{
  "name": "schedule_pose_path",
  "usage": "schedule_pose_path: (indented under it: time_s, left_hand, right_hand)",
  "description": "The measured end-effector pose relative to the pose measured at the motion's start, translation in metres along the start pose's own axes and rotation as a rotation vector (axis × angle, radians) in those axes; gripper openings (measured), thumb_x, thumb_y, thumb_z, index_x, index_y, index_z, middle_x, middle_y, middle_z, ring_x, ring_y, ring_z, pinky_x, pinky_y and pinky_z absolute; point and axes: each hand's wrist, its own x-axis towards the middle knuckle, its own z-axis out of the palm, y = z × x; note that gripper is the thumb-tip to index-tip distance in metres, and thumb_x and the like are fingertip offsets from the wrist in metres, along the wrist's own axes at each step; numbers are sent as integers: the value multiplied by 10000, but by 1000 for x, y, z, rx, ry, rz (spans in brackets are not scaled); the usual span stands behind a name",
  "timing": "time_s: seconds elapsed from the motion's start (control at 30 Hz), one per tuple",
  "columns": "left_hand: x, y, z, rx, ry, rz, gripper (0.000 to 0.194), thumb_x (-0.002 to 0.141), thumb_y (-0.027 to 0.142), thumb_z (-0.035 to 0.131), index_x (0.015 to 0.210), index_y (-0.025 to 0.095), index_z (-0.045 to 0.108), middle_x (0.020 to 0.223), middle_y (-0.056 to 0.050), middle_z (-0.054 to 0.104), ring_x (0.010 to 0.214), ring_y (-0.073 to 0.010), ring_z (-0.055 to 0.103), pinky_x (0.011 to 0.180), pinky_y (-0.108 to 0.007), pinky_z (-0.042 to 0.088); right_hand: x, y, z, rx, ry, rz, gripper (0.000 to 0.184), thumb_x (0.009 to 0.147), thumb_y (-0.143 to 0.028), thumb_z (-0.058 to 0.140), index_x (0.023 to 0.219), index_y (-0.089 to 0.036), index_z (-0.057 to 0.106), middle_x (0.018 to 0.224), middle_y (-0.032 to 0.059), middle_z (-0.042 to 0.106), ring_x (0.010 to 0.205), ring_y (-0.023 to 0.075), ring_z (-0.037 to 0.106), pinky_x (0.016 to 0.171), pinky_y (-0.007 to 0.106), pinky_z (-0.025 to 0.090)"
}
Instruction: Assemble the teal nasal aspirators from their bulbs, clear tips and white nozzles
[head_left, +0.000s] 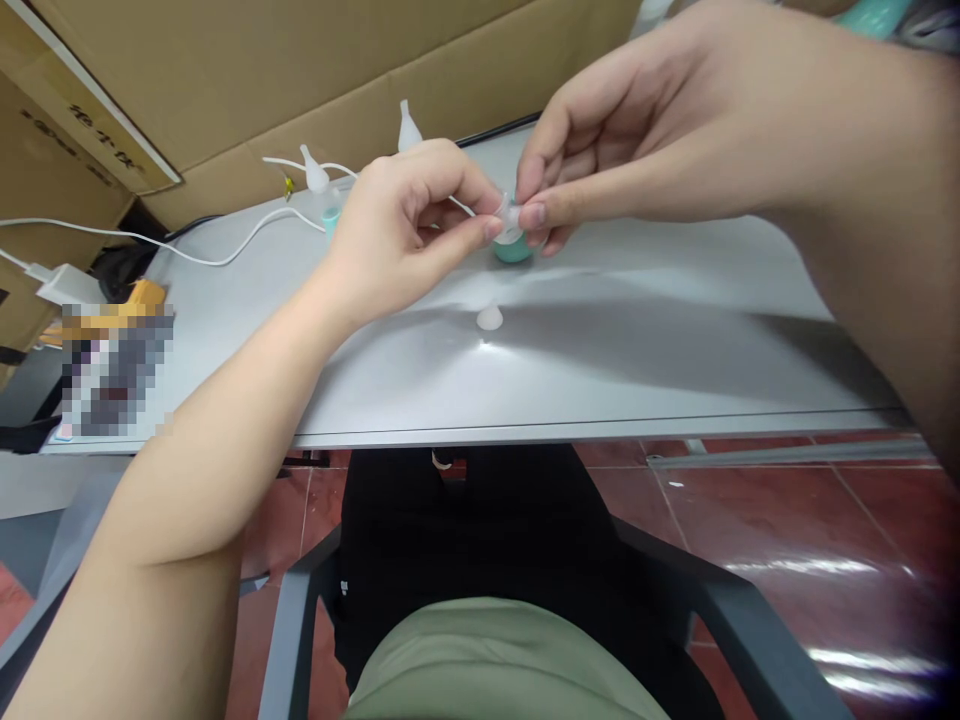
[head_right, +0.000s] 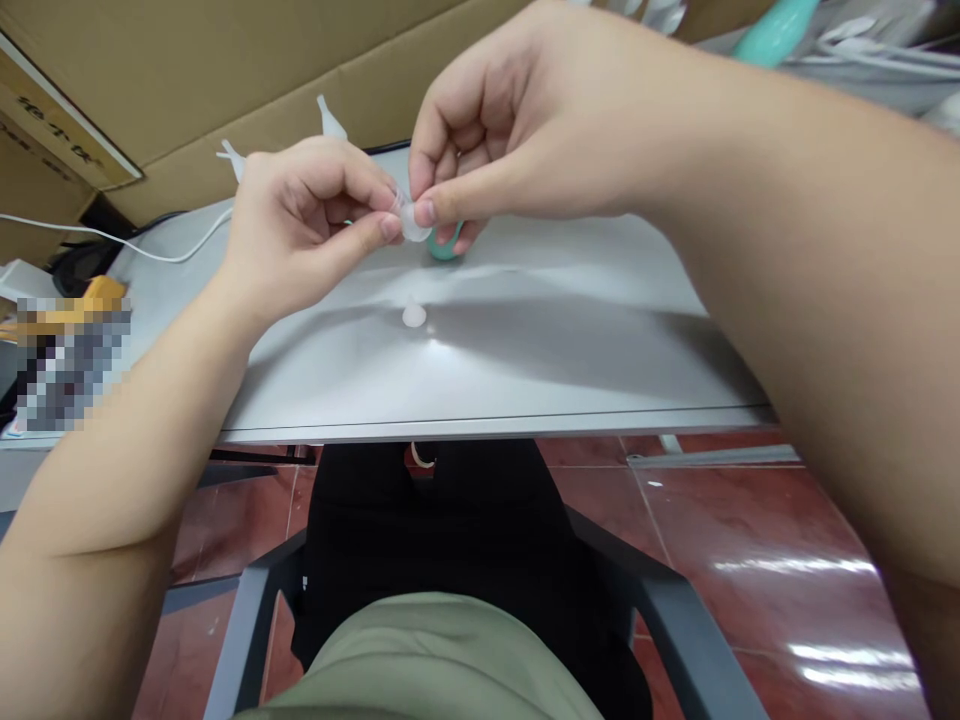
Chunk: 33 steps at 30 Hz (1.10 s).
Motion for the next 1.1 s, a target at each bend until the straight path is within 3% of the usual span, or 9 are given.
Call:
schedule_pose_path:
  time_s: [0.17,0.27,0.37,0.5,0.73,0.83,0.97,1.03,1.1]
  left_hand:
    - [7,-27,3,-56,-31,-26,424,995,369,1129,873,286,731,952,-44,814,803,-185,662,672,-374,581]
    - [5,-22,4,-39,-13,48,391,1083,508,1044,953,260,770,999,-51,805,878,-200,725,706,-365,576]
    - [3,-15,6,-48,0,176,463,1075,664,998,964,259,803,958,-51,789,856,-199,730,641,-345,515]
    - [2,-14,9,-100,83,292,473,1130,705,915,1032,245,860,986,-74,814,861,-220,753,640,-367,564]
    - [-2,-6,3,-170,28,204,458,1155,677,926,1087,233,840,1096,-89,848,867,-216,785,734,-385,636]
    - [-4,-6,4,-140,77,213,434,1165,681,885,1119,250,855,1097,-84,853,880,-226,799,745,-393,629]
    - [-5,-7,10,-68,99,215,499,1163,761,824,1082,268,832,1061,-72,848,842,-206,787,725,-378,641]
    - [-4,-7,14,-95,147,275,490,1192,754,787,1118,272,840,1067,-55,854,844,-190,817,712,-345,650]
    - [-3,-10,16,-143,187,327,436,1210,716,777,1177,288,857,1086,-42,858,856,-178,832,714,-323,647]
  right_hand:
    - [-3,-12,5,26,59,35,400,984,225,863,913,-168,880,725,-128,825,565,-13,759,519,-6,524]
    - [-6,-12,6,34,86,-7,404,963,237,861,917,-163,883,742,-127,836,613,5,807,579,-9,585]
    - [-6,-8,4,45,92,-13,361,979,197,886,948,-162,912,758,-108,847,641,21,832,602,-11,604]
    - [-6,-3,4,40,99,-16,307,993,144,923,989,-162,937,773,-99,854,652,27,844,598,-15,602]
    - [-7,-15,11,91,124,-70,297,1008,100,917,914,-168,832,762,-157,837,651,-21,827,569,-34,554]
    - [-4,-19,15,118,124,-55,351,1021,155,856,899,-170,802,746,-162,827,619,-24,805,538,-18,538]
    - [-1,-17,19,140,113,-52,395,1029,194,838,872,-163,773,733,-130,821,618,12,813,569,39,612]
    - [-1,-12,19,163,116,-65,344,1050,110,905,883,-159,769,757,-97,838,659,48,848,620,79,672]
    - [-2,-6,17,204,116,-109,294,1019,-152,1064,925,-154,786,811,-59,865,716,84,881,668,115,717]
